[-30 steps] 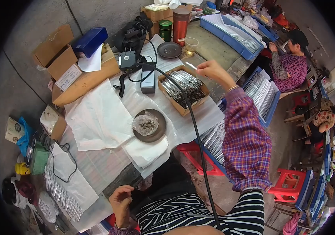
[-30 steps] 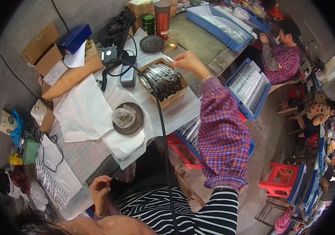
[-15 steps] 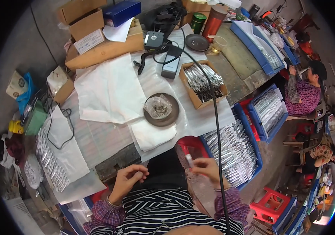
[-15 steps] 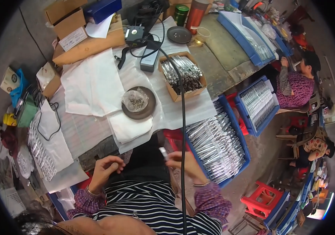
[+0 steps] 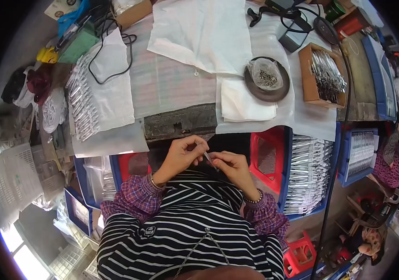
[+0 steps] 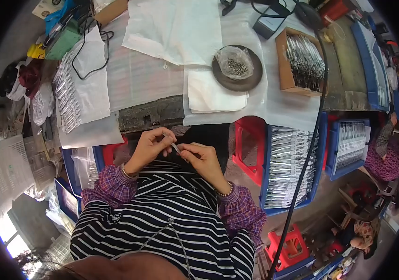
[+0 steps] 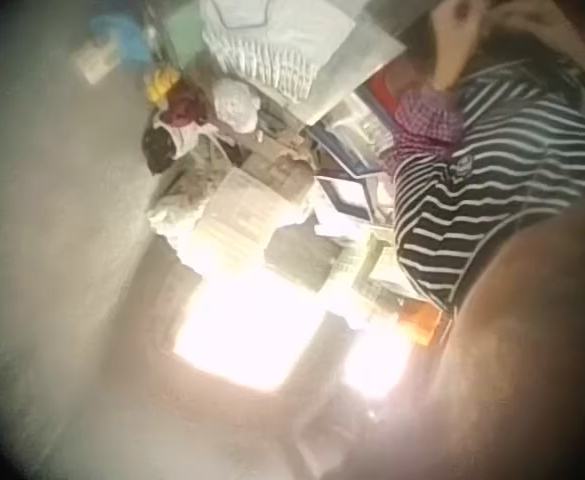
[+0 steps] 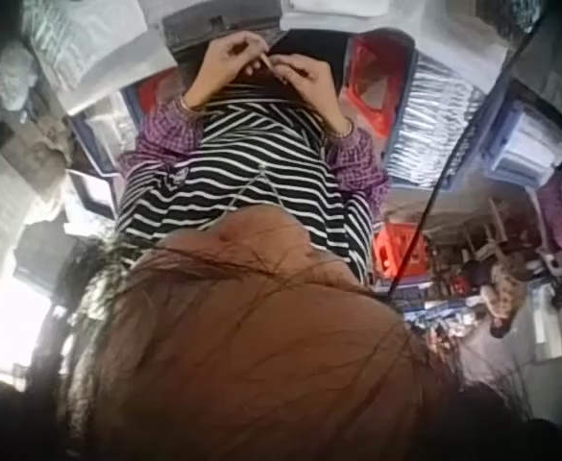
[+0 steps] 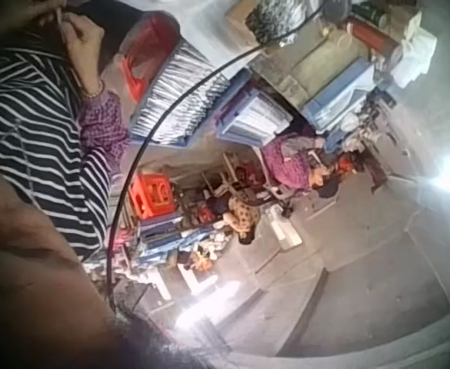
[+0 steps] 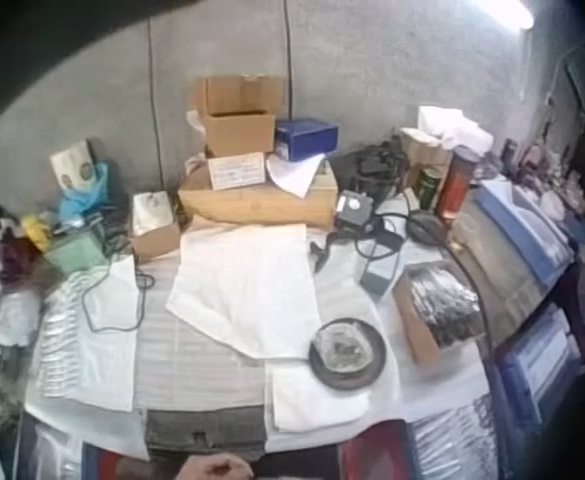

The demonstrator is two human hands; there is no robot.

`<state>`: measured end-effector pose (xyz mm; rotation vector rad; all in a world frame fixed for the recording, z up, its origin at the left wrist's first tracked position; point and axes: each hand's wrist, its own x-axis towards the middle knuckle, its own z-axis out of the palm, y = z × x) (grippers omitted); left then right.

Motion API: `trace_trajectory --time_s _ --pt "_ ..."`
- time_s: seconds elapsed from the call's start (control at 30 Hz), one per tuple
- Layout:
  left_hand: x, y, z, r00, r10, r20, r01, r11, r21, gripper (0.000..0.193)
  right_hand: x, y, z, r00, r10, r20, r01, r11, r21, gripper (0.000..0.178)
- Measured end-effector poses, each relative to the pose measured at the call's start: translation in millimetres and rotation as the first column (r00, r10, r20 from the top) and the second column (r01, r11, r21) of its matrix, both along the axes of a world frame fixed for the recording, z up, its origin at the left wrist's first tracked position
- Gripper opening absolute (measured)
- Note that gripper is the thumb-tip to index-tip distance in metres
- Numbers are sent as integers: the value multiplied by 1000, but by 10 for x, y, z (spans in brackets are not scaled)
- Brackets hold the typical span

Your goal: Assembling small metal and plastic hardware components at a manufacturing workbench.

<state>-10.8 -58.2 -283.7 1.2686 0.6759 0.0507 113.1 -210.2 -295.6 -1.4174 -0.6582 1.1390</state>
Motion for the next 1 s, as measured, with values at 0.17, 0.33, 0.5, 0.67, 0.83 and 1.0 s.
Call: trace_trajectory --time_s 0.17,0.33,0.5,0.67,0.83,1.0 --pt "-48 -28 -41 998 53 29 -51 997 -59 17 0 -8 31 1000 23 -13 -23 999 -27 17" --pt "-58 -75 -30 998 47 49 -44 997 -62 15 1 -21 46 997 68 -33 -69 996 -47 17" --pt "-38 -93 -31 998 35 51 -31 998 -63 12 -8 -65 -45 962 -17 -272 -4 997 -78 15" --pt "-35 -94 -52 999 24 41 -22 998 -62 12 23 -44 -5 949 3 -314 -45 991 -124 14" --pt "-62 -108 -89 999 -8 39 12 995 -104 12 3 -11 9 953 12 -302 -63 985 -161 13" --pt "-35 -141 44 975 -88 205 -29 862 506 34 -32 -83 -102 885 -38 -464 -31 990 -141 17"
